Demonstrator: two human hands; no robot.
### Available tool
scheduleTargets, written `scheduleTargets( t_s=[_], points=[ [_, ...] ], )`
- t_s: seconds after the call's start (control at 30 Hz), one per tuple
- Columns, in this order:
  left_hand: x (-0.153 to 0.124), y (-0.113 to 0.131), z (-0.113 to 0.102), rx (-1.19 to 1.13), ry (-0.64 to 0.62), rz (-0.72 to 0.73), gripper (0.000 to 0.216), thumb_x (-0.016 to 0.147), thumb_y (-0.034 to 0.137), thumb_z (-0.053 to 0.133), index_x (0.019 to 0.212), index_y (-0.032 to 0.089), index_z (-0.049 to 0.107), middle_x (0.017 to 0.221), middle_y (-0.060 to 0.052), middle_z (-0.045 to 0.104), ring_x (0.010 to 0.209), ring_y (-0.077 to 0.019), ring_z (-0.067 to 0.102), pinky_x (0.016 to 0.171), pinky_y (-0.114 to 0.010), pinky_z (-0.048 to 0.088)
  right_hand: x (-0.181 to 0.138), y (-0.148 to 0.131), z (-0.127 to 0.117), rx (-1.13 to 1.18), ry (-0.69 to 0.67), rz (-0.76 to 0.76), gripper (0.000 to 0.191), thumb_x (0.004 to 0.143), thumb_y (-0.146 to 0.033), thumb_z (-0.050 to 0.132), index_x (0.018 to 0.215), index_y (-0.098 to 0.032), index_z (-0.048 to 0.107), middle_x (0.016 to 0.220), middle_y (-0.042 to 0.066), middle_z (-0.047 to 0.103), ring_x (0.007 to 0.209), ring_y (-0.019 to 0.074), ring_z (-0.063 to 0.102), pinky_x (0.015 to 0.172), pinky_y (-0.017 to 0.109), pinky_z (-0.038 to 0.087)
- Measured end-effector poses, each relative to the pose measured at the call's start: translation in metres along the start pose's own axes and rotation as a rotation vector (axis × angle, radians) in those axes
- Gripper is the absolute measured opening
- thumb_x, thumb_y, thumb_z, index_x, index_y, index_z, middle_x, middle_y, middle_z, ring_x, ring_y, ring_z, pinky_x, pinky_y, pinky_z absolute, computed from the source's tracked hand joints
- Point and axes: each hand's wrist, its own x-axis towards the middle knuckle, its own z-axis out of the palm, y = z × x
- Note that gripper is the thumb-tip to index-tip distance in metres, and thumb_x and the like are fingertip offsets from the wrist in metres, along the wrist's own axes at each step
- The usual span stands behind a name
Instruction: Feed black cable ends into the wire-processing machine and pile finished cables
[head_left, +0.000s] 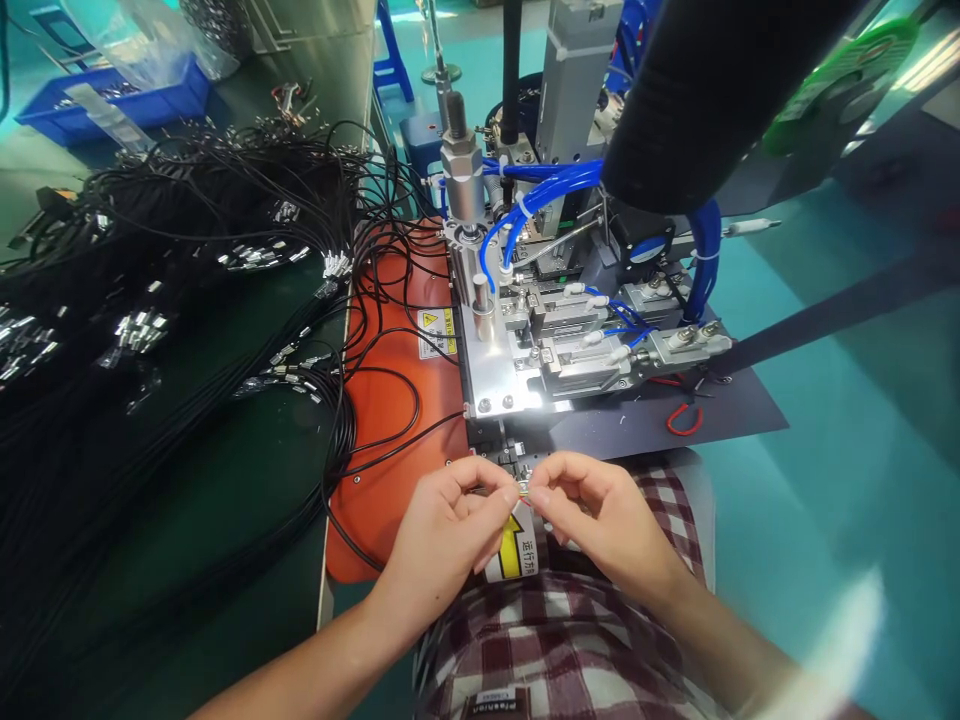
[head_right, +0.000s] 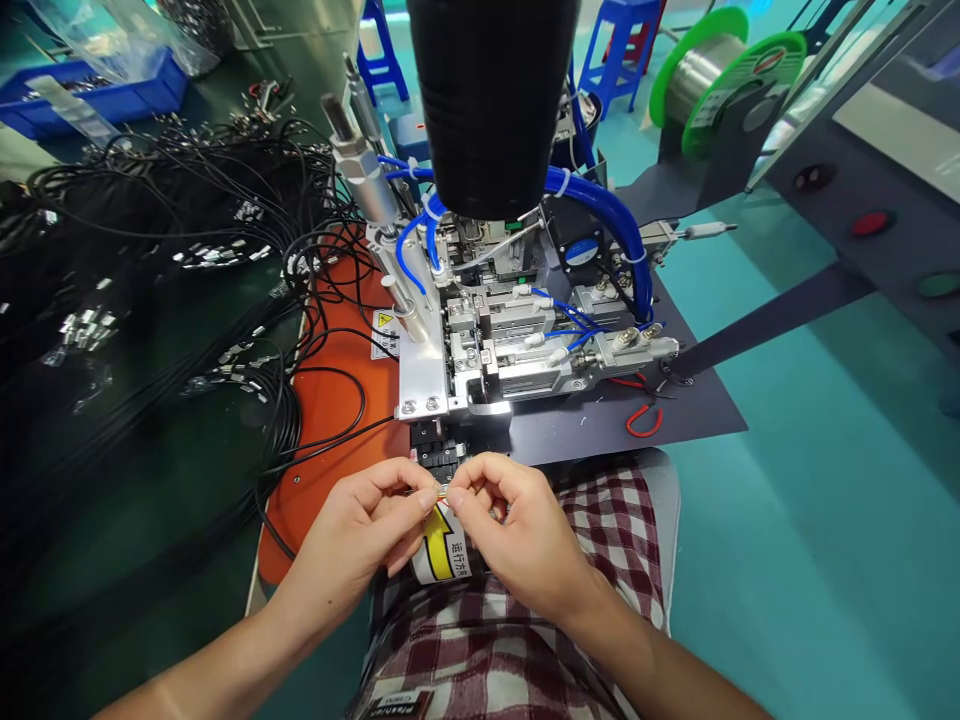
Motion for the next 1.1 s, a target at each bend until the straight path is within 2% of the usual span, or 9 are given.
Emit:
scheduleTargets(
  t_s=[0.07,0.2,0.33,0.43,0.6,1.1],
  points=[
    [-0.001,0.001,0.001,0.032,0.009,0.012,0.020,0.085,0.035,0.057,0.078,0.017,0.055,0.042,0.008,0.040,0.038,-0.0064,0.035,0.040,-0.018,0.027,-0.002,0.001,0.000,-0.099,0.021,-0.070,0.015,0.088,-0.030,0.054,0.077,-0.020,0.056,0.064,-0.002,0.051,0.055,0.0120,0.046,0.051,0.025,0.035],
    [-0.005,0.003,0.004,0.147,0.086,0.137,0.017,0.082,0.031,0.061,0.072,0.017,0.058,0.058,0.002,0.052,0.049,-0.0087,0.045,0.044,-0.019,0.034,-0.004,-0.003,-0.001,-0.202,0.056,-0.193,0.014,0.088,-0.025,0.052,0.075,-0.021,0.055,0.071,0.001,0.054,0.061,0.0147,0.049,0.055,0.027,0.037],
    [-0.006,0.005,0.004,0.073,0.040,0.059,0.020,0.084,0.035,0.057,0.074,0.017,0.056,0.043,0.008,0.040,0.038,-0.0058,0.032,0.040,-0.018,0.026,-0.003,-0.004,0.002,0.010,0.037,-0.037,0.015,0.087,-0.030,0.053,0.076,-0.021,0.054,0.058,-0.004,0.048,0.050,0.0122,0.046,0.048,0.025,0.037],
    [-0.005,0.005,0.004,-0.030,0.030,0.015,0.022,0.083,0.036,0.059,0.074,0.017,0.053,0.040,0.009,0.039,0.036,-0.0047,0.031,0.040,-0.017,0.026,-0.001,-0.004,0.006,0.143,0.023,0.038,0.014,0.083,-0.032,0.058,0.078,-0.019,0.055,0.053,-0.006,0.047,0.047,0.0104,0.045,0.047,0.024,0.036],
    [-0.004,0.003,0.004,-0.051,0.019,0.013,0.022,0.085,0.035,0.058,0.075,0.016,0.052,0.039,0.009,0.041,0.036,-0.0038,0.033,0.041,-0.016,0.026,0.001,-0.007,0.010,0.186,0.060,0.065,0.014,0.077,-0.030,0.063,0.076,-0.017,0.057,0.051,-0.007,0.048,0.046,0.0095,0.044,0.047,0.023,0.035],
    [-0.007,-0.004,0.012,-0.164,0.067,0.047,0.023,0.085,0.037,0.058,0.076,0.018,0.049,0.038,0.010,0.042,0.035,-0.0036,0.030,0.042,-0.016,0.026,0.001,-0.002,0.016,0.348,0.063,0.116,0.026,0.072,-0.040,0.069,0.071,-0.018,0.055,0.048,-0.007,0.048,0.041,0.0081,0.042,0.042,0.021,0.032]
  ],
)
